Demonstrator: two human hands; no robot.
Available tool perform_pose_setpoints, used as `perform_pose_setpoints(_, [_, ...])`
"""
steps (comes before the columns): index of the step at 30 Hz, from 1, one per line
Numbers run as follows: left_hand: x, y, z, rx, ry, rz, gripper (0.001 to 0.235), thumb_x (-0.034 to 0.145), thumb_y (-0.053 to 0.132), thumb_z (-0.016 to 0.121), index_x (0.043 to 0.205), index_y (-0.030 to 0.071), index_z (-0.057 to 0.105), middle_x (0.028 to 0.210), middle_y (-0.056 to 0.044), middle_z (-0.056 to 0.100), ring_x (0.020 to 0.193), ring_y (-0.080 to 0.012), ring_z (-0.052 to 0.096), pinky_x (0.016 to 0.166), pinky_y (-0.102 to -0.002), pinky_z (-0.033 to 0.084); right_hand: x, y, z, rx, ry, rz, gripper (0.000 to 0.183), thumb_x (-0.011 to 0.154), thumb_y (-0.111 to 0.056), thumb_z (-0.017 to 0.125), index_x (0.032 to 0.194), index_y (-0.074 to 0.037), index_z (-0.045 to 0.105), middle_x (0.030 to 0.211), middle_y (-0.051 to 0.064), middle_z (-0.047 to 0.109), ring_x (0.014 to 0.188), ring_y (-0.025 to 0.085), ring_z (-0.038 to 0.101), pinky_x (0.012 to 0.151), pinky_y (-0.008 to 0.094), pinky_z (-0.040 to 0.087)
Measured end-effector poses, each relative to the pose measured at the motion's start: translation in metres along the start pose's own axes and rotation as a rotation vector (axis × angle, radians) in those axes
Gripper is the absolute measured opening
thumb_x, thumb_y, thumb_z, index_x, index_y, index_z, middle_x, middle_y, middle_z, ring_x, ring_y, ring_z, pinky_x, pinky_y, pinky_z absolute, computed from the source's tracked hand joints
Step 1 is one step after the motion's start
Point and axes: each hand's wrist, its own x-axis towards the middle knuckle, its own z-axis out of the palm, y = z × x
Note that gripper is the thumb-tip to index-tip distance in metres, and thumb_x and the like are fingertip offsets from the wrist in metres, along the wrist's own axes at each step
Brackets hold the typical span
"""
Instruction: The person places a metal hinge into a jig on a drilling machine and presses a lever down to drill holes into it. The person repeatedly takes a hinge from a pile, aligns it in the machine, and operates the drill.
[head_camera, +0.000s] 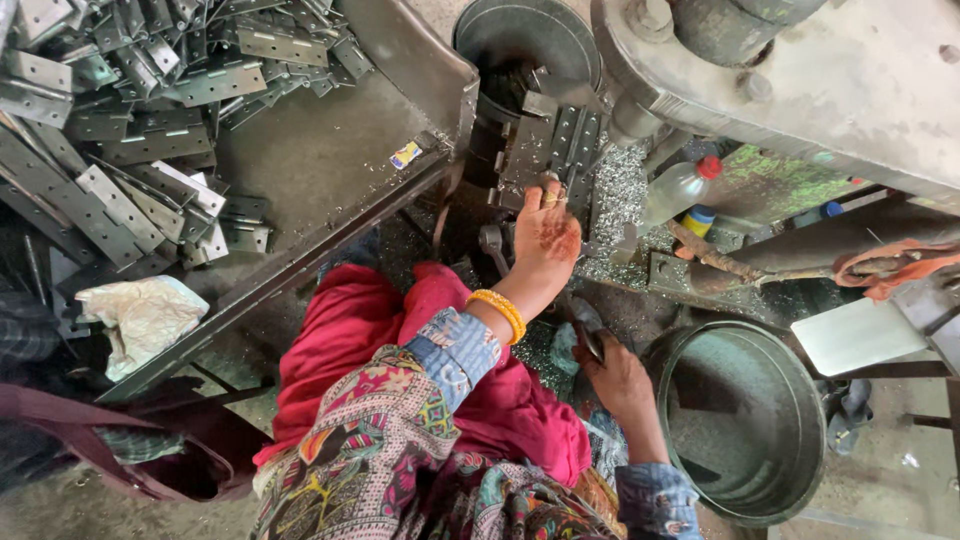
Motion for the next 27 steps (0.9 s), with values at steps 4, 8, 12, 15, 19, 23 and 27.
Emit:
perform_pose_setpoints(4, [-0.009,-0.018,-0.019,-0.08,0.024,0.026,0.037,0.097,0.023,0.044,0.127,0.007,0.059,0.146,-0.012,0.053,0.136,-0.0243,0.046,0.11,-0.042,0.036,-0.009,-0.011,0.008,0.15,-0.249,0.347,0.049,0.099,-0.048,0.055,0.127,-0.009,0.065,0.081,0.031,0.076,0.079,0.042,0.08,0.081,0.048,0.057])
perform_pose_setpoints(8, [-0.024,-0.038,-0.032,-0.204,0.157,0.053,0.049,0.095,0.026,0.048,0.134,-0.001,0.06,0.15,-0.017,0.052,0.142,-0.0308,0.043,0.113,-0.051,0.032,-0.003,-0.007,-0.003,0.076,-0.211,0.233,0.05,0.098,-0.051,0.058,0.116,-0.006,0.07,0.089,0.025,0.075,0.088,0.039,0.076,0.08,0.05,0.054])
perform_pose_setpoints(12, [-0.026,-0.036,-0.039,-0.141,0.008,0.139,0.042,0.098,0.023,0.051,0.129,-0.002,0.063,0.156,-0.023,0.048,0.147,-0.0349,0.04,0.118,-0.054,0.028,0.003,0.014,0.005,-0.01,-0.107,0.135,0.05,0.095,-0.053,0.059,0.116,-0.009,0.068,0.09,0.025,0.073,0.091,0.044,0.072,0.076,0.054,0.053])
perform_pose_setpoints(15, [-0.023,-0.037,-0.038,-0.17,0.07,0.094,0.045,0.094,0.025,0.052,0.127,-0.003,0.065,0.153,-0.022,0.049,0.147,-0.0354,0.04,0.118,-0.057,0.025,-0.005,0.017,0.058,0.07,-0.072,0.195,0.052,0.095,-0.054,0.058,0.112,-0.007,0.068,0.089,0.024,0.073,0.09,0.045,0.071,0.077,0.054,0.052])
perform_pose_setpoints(19, [-0.017,-0.04,-0.019,-0.253,0.079,0.095,0.049,0.093,0.024,0.049,0.131,-0.002,0.064,0.154,-0.02,0.047,0.145,-0.0389,0.038,0.119,-0.062,0.02,0.0,0.02,0.058,0.176,-0.106,0.16,0.054,0.097,-0.053,0.06,0.104,0.0,0.069,0.084,0.028,0.069,0.083,0.046,0.07,0.076,0.053,0.052])
perform_pose_setpoints(23, [0.008,-0.027,-0.001,0.12,0.164,-0.08,0.05,0.092,0.015,0.046,0.14,0.007,0.059,0.16,-0.011,0.043,0.15,-0.0224,0.033,0.124,-0.047,0.017,0.001,0.016,0.01,0.066,-0.184,0.237,0.049,0.096,-0.053,0.059,0.106,-0.006,0.069,0.081,0.025,0.073,0.084,0.042,0.073,0.076,0.052,0.052])
perform_pose_setpoints(27, [0.008,-0.026,-0.011,-0.118,0.037,0.013,0.053,0.095,0.019,0.042,0.143,0.001,0.058,0.16,-0.015,0.041,0.152,-0.0328,0.03,0.123,-0.061,0.012,-0.01,0.011,0.051,0.095,-0.064,0.175,0.05,0.096,-0.053,0.058,0.104,-0.005,0.069,0.087,0.024,0.072,0.088,0.044,0.07,0.075,0.053,0.051])
